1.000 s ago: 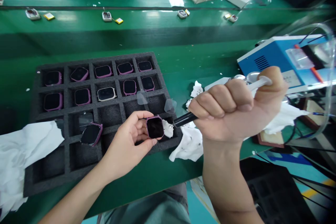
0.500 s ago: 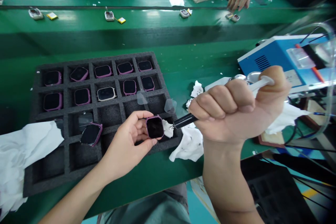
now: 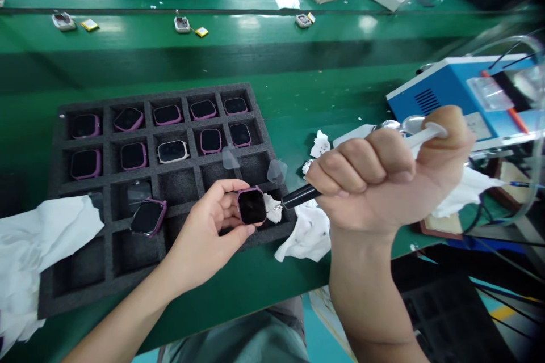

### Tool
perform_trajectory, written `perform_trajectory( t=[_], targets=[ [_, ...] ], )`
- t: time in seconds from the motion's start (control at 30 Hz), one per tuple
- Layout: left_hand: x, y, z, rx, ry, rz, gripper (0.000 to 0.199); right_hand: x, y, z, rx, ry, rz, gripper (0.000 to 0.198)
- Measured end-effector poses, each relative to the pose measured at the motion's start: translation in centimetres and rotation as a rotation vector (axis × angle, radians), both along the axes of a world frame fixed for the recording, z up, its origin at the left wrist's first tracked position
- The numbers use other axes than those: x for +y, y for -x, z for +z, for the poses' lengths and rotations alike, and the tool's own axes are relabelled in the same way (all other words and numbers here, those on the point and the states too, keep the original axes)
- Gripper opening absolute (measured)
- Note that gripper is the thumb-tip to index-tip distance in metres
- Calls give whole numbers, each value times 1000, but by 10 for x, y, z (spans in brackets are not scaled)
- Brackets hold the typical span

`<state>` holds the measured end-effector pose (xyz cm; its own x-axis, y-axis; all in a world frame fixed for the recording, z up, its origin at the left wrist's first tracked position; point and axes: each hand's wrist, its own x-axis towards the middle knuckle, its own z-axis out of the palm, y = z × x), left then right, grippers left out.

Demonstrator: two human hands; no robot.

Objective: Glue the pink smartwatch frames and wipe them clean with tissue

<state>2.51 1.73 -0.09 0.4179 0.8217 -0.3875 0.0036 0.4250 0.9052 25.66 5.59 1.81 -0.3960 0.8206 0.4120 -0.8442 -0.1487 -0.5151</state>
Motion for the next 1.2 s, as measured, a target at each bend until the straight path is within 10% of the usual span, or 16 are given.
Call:
perform_trajectory(
  t=[1.2],
  targets=[
    [-2, 0, 1, 1, 12, 5, 45, -16, 13, 17, -70, 191, -111, 60]
  ],
)
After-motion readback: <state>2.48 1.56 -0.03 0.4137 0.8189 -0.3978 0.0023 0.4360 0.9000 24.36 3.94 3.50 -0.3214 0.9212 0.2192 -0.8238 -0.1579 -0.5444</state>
